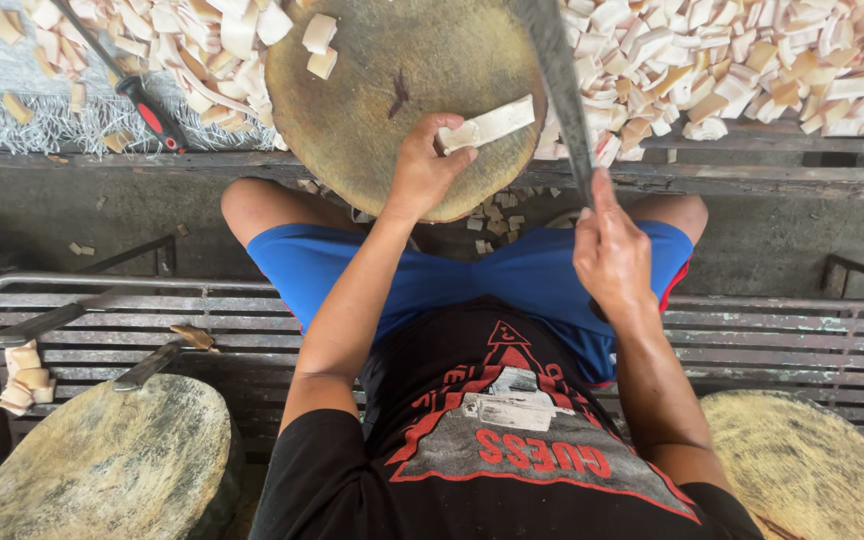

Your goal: The person sits cross-legged and uses a large knife to chop a white, fibrous vegetable into small cubes on a round wooden cutting board. They periodically gather the chopped pieces and move them to a large pile on a nearby surface.

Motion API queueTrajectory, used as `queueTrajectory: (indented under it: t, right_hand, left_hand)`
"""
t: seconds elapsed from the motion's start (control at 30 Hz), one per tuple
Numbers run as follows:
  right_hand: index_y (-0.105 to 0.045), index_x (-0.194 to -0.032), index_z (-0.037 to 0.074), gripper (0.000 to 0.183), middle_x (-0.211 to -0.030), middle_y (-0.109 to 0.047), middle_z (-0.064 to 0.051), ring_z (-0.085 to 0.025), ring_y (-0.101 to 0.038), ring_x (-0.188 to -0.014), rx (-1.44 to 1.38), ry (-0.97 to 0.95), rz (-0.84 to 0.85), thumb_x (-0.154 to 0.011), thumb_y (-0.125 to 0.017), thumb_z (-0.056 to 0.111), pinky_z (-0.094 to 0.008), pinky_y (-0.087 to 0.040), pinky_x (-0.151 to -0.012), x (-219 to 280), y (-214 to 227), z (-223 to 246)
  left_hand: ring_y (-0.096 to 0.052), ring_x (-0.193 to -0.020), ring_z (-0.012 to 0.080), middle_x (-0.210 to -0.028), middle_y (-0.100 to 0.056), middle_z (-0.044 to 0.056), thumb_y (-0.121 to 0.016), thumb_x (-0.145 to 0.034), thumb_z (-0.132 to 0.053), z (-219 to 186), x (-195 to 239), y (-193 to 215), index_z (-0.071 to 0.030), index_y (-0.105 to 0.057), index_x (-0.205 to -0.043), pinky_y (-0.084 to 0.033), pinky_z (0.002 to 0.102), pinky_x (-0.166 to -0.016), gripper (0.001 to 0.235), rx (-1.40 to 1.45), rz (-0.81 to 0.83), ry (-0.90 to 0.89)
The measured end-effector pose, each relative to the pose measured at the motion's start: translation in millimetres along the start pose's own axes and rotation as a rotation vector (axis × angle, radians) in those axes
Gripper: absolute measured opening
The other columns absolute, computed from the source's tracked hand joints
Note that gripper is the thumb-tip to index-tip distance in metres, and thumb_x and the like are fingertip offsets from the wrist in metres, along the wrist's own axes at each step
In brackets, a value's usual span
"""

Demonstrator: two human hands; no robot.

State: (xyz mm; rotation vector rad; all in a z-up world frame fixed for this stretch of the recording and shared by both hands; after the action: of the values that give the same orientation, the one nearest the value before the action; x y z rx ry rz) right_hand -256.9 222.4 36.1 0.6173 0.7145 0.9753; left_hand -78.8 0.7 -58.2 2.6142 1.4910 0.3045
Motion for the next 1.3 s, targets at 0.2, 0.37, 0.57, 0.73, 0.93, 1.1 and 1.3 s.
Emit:
queueTrajectory:
  t: [0.2, 0.37, 0.57, 0.73, 0.93, 1.1, 1.3]
  right_hand:
    - [-0.033, -0.162, -0.001, 0.072, -0.101, -0.066, -0.025, -0.035, -0.068, -0.073, 0.093, 0.248, -0.157, -0.098, -0.064, -0.016, -0.042, -0.056, -0.066, 5, 14, 13]
    - [-0.045, -0.155, 0.008, 0.073, -0.087, -0.069, -0.020, -0.039, -0.066, -0.065, 0.342, 0.069, 0.156, -0.087, -0.070, -0.005, -0.047, -0.055, -0.060, 5, -13, 5]
    - [-0.039, -0.162, 0.004, 0.066, -0.091, -0.065, -0.020, -0.033, -0.066, -0.068, 0.013, 0.035, -0.080, -0.102, -0.062, -0.010, -0.042, -0.058, -0.068, 15, 21, -1]
    - [-0.041, -0.157, -0.001, 0.069, -0.085, -0.065, -0.020, -0.039, -0.065, -0.067, 0.161, 0.149, 0.015, -0.092, -0.065, -0.008, -0.048, -0.053, -0.063, 11, -3, 2]
    - [-0.045, -0.160, 0.006, 0.069, -0.102, -0.069, -0.025, -0.041, -0.070, -0.082, 0.157, 0.071, 0.047, -0.095, -0.064, -0.005, -0.045, -0.058, -0.073, 6, 6, 5]
    - [-0.038, -0.161, 0.007, 0.064, -0.087, -0.067, -0.017, -0.035, -0.071, -0.073, -0.034, 0.051, -0.119, -0.102, -0.058, -0.005, -0.045, -0.060, -0.072, 15, 16, 1]
    - [-0.045, -0.156, 0.010, 0.071, -0.089, -0.072, -0.020, -0.039, -0.066, -0.065, 0.291, 0.053, 0.219, -0.089, -0.066, -0.002, -0.048, -0.054, -0.059, 7, -14, 4]
  left_hand:
    - [-0.075, -0.086, 0.0252, -0.104, -0.076, 0.014, -0.084, -0.085, -0.017, -28, 13, 2, -0.005, -0.064, -0.121, -0.059, 0.036, -0.077, 0.042, -0.175, 0.016, -0.150]
    - [-0.069, -0.097, 0.0345, -0.112, -0.072, 0.017, -0.085, -0.082, -0.018, -43, 15, 0, -0.005, -0.068, -0.120, -0.056, 0.044, -0.084, 0.044, -0.441, -0.002, -0.247]
    - [-0.065, -0.107, 0.0364, -0.115, -0.072, 0.014, -0.084, -0.082, -0.018, -58, 14, -4, -0.006, -0.070, -0.118, -0.054, 0.047, -0.092, 0.040, -0.550, 0.007, -0.282]
    - [-0.065, -0.107, 0.0352, -0.115, -0.073, 0.013, -0.084, -0.080, -0.018, -65, 15, -6, -0.007, -0.070, -0.119, -0.054, 0.046, -0.091, 0.043, -0.592, -0.015, -0.315]
    - [-0.064, -0.107, 0.0335, -0.115, -0.074, 0.008, -0.086, -0.080, -0.020, -61, 15, -12, -0.011, -0.070, -0.119, -0.052, 0.046, -0.092, 0.043, -0.624, -0.058, -0.351]
    - [-0.063, -0.112, 0.0319, -0.120, -0.073, 0.006, -0.085, -0.081, -0.022, -63, 9, -25, -0.013, -0.067, -0.123, -0.048, 0.047, -0.096, 0.046, -0.616, -0.082, -0.360]
    - [-0.060, -0.114, 0.0372, -0.125, -0.069, 0.013, -0.085, -0.078, -0.021, -63, 14, -14, -0.009, -0.064, -0.128, -0.046, 0.051, -0.094, 0.055, -0.686, -0.045, -0.332]
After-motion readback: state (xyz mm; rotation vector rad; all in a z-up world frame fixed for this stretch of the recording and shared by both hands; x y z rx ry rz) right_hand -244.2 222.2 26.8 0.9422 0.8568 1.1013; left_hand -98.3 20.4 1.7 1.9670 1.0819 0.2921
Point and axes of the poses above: each hand's wrist, its own x-axis away from the middle knuckle, its own y-axis out of the back of the hand, z = x × y, the point moved 5 cm from there along -x, towards the middle knuckle
